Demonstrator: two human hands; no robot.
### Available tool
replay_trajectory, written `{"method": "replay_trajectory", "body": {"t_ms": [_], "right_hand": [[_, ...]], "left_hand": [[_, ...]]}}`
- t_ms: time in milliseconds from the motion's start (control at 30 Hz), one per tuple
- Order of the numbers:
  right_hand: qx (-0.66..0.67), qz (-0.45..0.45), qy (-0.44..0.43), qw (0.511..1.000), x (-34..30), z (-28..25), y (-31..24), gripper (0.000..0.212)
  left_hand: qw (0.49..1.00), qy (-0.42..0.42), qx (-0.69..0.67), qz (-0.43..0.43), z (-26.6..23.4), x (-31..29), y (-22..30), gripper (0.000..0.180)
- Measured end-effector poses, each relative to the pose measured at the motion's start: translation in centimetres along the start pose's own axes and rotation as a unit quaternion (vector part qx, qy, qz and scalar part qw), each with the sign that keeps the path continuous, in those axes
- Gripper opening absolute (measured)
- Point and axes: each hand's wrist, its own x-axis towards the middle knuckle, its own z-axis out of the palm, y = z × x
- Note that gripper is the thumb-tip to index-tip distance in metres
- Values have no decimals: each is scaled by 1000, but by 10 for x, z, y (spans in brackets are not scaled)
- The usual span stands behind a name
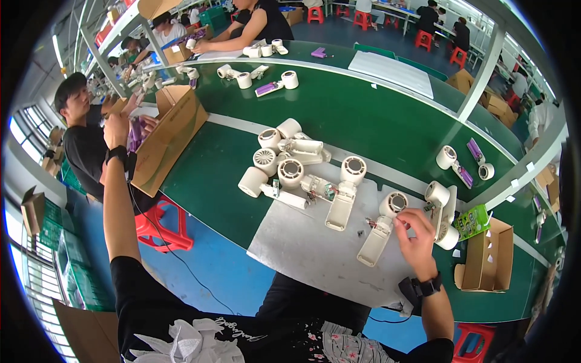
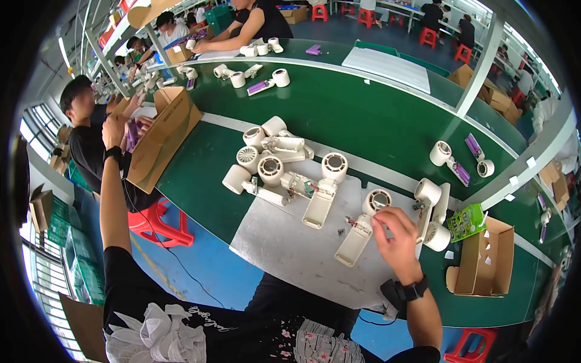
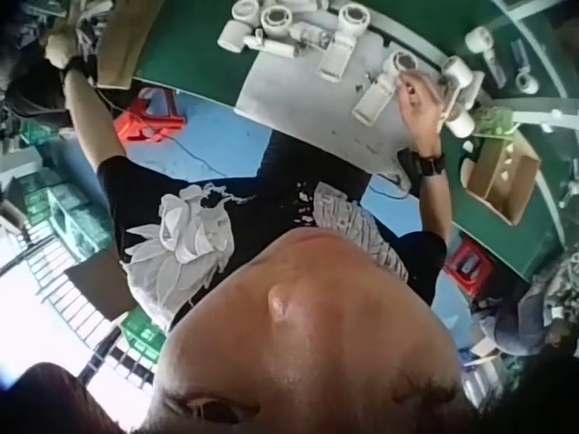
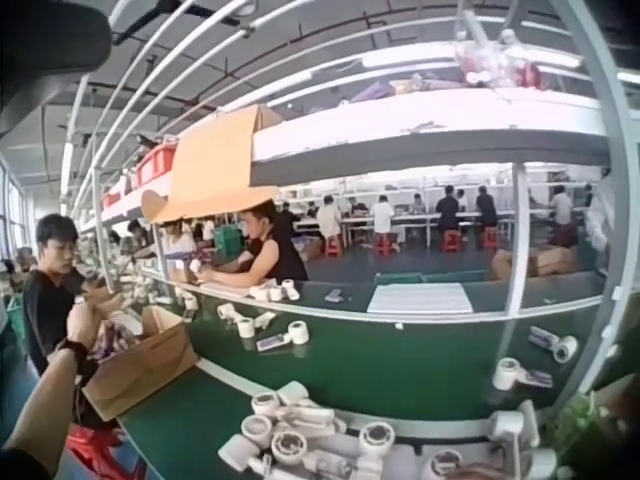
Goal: The person connects a circuit board and battery pack into a fan housing, then sets it aside. After picking up a carton, the person repeats the process by connecting a battery and circuit board into a second fan housing.
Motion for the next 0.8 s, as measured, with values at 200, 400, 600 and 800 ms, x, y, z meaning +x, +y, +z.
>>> {"method": "replay_trajectory", "body": {"t_ms": [200,400,600,800], "right_hand": [[17,4,61,998,-2,3,14,9],[21,-20,44,999,-18,-3,21,24],[118,-68,88,987,-15,10,24,65],[36,-53,46,997,-18,6,9,80]], "left_hand": [[913,48,-390,112,-98,-56,95,37],[686,-186,-691,129,-150,-183,227,33],[451,-458,-749,161,-165,-318,319,33],[361,-569,-723,152,-162,-399,347,28]]}}
